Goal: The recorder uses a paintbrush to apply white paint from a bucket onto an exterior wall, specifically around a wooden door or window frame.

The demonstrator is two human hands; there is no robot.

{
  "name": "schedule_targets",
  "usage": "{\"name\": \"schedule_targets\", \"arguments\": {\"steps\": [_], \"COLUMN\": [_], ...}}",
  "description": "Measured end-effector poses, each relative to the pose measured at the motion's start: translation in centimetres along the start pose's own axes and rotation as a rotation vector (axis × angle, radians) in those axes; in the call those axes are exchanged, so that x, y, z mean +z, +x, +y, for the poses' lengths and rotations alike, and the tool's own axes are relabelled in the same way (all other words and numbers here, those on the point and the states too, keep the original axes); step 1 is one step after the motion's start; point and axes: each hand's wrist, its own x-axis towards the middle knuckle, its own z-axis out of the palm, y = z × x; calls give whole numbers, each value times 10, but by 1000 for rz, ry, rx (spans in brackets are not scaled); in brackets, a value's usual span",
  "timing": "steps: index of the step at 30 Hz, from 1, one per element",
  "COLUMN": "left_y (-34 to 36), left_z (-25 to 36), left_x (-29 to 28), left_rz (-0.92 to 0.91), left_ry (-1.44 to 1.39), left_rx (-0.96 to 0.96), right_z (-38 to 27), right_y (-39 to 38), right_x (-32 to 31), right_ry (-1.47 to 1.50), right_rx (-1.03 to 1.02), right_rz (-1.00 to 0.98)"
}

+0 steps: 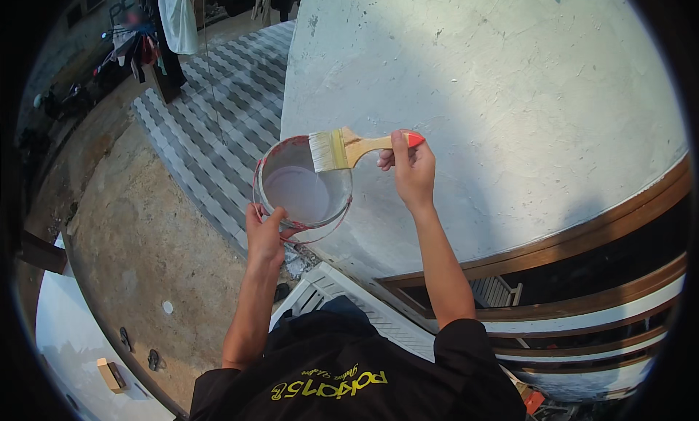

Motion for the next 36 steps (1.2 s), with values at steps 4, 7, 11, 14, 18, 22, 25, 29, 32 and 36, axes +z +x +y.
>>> {"name": "schedule_targets", "arguments": {"steps": [4,7,11,14,18,22,25,29,32,36], "left_y": [28,51,71,84,96,106,102,77,61,33], "left_z": [1,4,9,14,20,19,20,18,4,-13], "left_x": [10,19,32,37,40,44,38,19,-12,-50], "left_rz": [26,41,51,92,66,83,80,54,94,183], "left_ry": [-80,-107,-79,-38,-10,15,19,-89,-52,-37], "left_rx": [40,60,68,85,86,79,97,81,37,-17], "right_z": [-28,-47,-70,-78,-81,-81,-84,-103,-83,-43], "right_y": [59,107,152,167,170,164,159,154,143,150], "right_x": [11,29,41,38,24,13,14,1,17,35], "right_ry": [39,-67,-282,-463,-556,-656,-749,-869,-758,-849], "right_rx": [-167,-289,-421,-575,-682,-766,-864,-1238,-1239,-1201], "right_rz": [71,66,99,126,144,142,85,218,112,-196]}}
